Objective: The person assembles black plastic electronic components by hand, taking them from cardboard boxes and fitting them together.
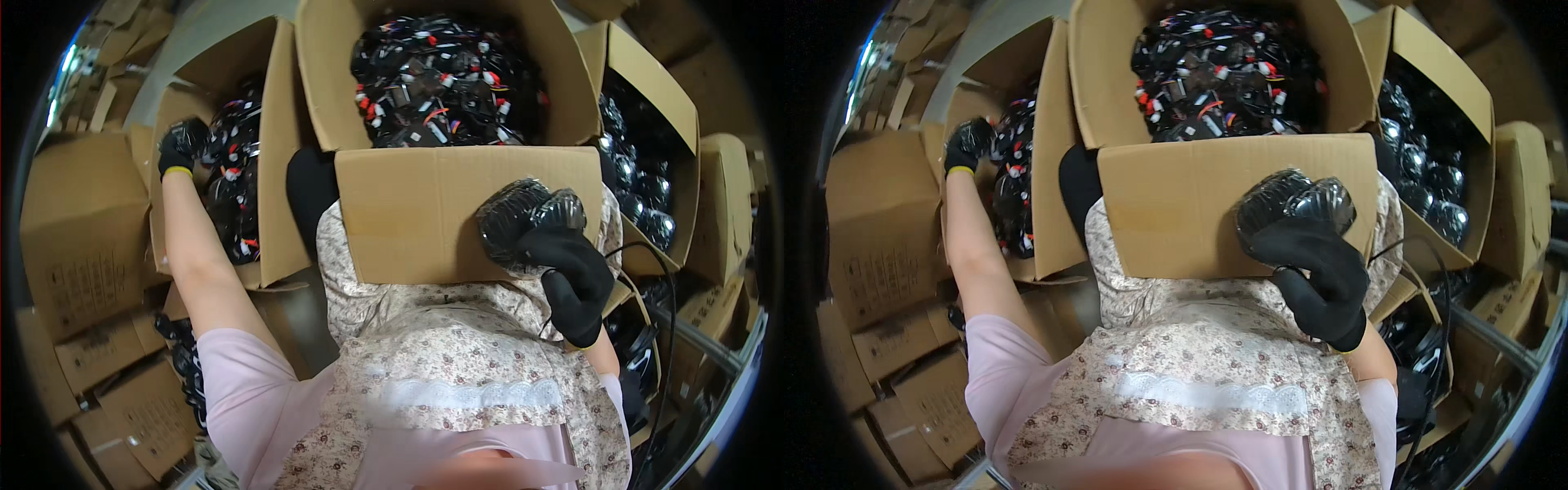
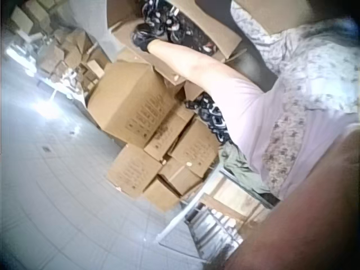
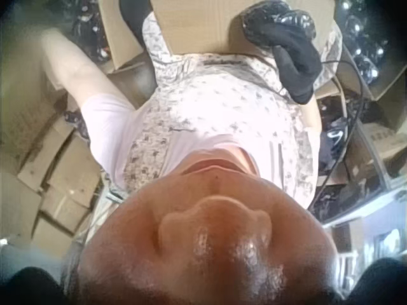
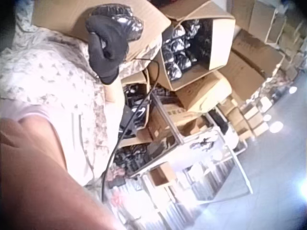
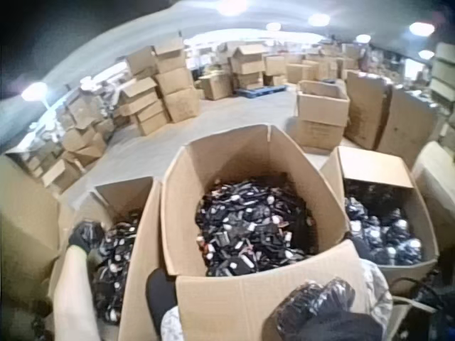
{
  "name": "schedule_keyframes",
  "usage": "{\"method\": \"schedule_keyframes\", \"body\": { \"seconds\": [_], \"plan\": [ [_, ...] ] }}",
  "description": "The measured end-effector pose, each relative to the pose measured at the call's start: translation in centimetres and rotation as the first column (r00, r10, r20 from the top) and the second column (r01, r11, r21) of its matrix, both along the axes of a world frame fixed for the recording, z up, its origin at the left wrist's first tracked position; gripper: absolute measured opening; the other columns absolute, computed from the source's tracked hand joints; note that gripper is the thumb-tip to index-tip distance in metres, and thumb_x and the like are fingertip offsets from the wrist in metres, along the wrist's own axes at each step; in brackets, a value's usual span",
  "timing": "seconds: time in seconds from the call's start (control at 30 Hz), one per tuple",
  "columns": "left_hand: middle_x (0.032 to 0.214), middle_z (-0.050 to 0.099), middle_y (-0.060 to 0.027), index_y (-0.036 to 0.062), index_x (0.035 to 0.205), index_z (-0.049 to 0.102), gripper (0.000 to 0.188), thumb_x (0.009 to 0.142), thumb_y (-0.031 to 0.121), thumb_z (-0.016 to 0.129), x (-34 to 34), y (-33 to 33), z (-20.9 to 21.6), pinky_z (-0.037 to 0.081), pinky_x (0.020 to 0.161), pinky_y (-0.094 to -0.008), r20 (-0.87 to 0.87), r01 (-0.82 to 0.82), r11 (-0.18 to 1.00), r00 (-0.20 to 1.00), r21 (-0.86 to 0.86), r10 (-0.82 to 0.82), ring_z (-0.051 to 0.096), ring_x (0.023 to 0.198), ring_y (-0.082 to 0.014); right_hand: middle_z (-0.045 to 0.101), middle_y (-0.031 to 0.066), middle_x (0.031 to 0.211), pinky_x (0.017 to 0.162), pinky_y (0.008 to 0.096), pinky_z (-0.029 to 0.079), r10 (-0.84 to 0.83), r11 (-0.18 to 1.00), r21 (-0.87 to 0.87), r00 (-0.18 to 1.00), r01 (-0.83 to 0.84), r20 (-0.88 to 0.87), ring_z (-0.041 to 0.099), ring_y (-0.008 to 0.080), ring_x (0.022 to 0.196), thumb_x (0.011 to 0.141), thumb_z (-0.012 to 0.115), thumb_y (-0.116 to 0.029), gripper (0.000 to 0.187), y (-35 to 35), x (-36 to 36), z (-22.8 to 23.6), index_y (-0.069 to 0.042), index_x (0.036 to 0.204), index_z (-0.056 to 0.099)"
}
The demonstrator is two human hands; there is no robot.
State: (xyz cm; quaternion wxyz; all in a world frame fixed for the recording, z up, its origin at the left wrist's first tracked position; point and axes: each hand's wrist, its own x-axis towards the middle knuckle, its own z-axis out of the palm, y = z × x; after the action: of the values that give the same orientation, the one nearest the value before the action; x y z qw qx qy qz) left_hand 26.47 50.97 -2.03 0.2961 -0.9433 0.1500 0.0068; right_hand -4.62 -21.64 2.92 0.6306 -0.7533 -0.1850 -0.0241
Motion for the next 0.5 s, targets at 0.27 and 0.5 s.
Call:
{"method": "schedule_keyframes", "body": {
  "seconds": [0.27,0.5],
  "plan": [
    [0.119,0.065,-0.0140,0.0022,0.125,0.061,0.039,0.097,0.029,0.056,9.8,-24.7,-12.2,0.049,0.092,-0.0361,0.324,0.273,0.364,0.942,-0.891,0.086,0.062,0.109,-0.0223,0.049,0.0183,0.138,0.110,0.0614,0.022,-0.156,0.567,-0.761,0.948,0.316,0.277,0.039,0.0428,0.131,0.064,0.084,-0.044,0.070,-1.6,-0.1,-4.6,-0.016,0.124,0.062],
    [0.121,0.066,-0.0161,0.0126,0.121,0.066,0.054,0.087,0.053,0.056,15.6,-44.3,-10.8,0.047,0.097,-0.0423,-0.353,-0.119,0.869,0.933,-0.481,-0.068,0.062,0.111,-0.0345,0.046,0.0249,0.140,0.106,0.0653,0.023,-0.121,0.696,-0.665,0.957,0.271,0.263,0.038,0.0463,0.131,0.068,0.083,-0.048,0.072,-3.0,0.4,-6.4,-0.012,0.124,0.058]
  ]
}}
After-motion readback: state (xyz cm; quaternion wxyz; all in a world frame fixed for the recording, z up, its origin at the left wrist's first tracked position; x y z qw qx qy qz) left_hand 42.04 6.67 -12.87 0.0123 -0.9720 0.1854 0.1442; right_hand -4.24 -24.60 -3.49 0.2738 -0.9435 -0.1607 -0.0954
